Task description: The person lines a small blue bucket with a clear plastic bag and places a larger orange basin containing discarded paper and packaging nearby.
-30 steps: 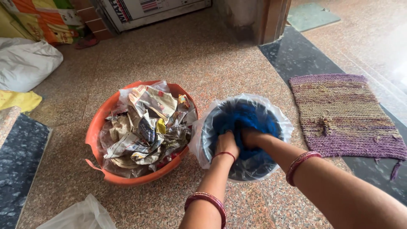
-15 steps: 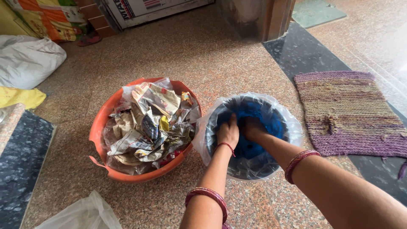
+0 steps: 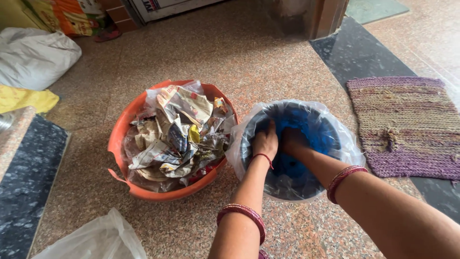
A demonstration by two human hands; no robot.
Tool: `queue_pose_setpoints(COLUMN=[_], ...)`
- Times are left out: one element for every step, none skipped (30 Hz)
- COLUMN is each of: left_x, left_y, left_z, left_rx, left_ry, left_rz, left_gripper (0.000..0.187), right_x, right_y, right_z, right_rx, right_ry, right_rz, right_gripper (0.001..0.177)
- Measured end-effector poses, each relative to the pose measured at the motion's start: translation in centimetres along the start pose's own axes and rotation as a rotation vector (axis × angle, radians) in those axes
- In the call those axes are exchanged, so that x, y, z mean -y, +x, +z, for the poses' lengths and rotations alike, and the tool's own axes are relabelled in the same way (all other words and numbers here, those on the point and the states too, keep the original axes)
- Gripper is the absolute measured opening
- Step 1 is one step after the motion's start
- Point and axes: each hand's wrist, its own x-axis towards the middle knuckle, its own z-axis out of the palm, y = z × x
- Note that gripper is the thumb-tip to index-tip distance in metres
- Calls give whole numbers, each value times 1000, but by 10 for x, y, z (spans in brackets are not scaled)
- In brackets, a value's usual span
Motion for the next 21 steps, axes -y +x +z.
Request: queue_pose_setpoints(left_x=[-1,-2,-4,-6,-7,-9,-10,-12,-13,-14,-15,-16,-17,-19,-19,-21,-22,-21,-21,-20,-21], left_y=[1,2,2,2,2,0,-1,-2,-4,-5,-7,-8,-10,-11,-12,-12,-13,-12,-12,-12,-12], left_z=[0,1,1,2,2,3,4,5,5,6,6,6,6,5,3,2,0,-2,-5,-6,-8], left_rx=[4,7,9,11,11,17,18,20,21,22,23,19,16,14,11,7,6,5,5,5,6], left_ry=[4,8,3,-2,-5,-6,-6,-7,-5,-2,0,-5,-10,-16,-24,-31,-41,-36,-32,-28,-26], left_rz=[6,13,3,-6,-17,-15,-14,-13,-1,12,25,36,48,60,57,54,51,49,46,43,37], left_gripper=[91,91,91,91,91,92,92,93,93,93,93,92,91,89,88,86,84,84,84,84,84], right_x=[-2,-4,-6,-10,-12,-14,-16,-17,-19,-20,-21,-22,-23,-24,-23,-21,-21,-21,-20,-19,-16], right_y=[1,4,6,7,9,10,13,16,19,22,25,28,30,29,29,28,27,27,28,30,32], right_z=[0,1,2,3,5,7,8,9,11,14,16,19,23,27,32,36,40,43,45,46,47], right_rx=[3,6,7,-4,-14,-24,-22,-20,-16,-17,-18,-20,-56,-92,-127,-116,-104,-92,-91,-89,-88], right_ry=[15,30,46,37,29,22,25,27,31,23,16,8,29,49,71,84,96,107,103,99,96], right_rz=[3,7,9,-16,-44,-71,-99,-127,-155,-184,-214,-243,-303,-363,-423,-418,-412,-406,-390,-375,-361], right_gripper=[34,32,30,30,30,30,29,28,28,28,27,28,27,27,28,27,27,27,27,27,28])
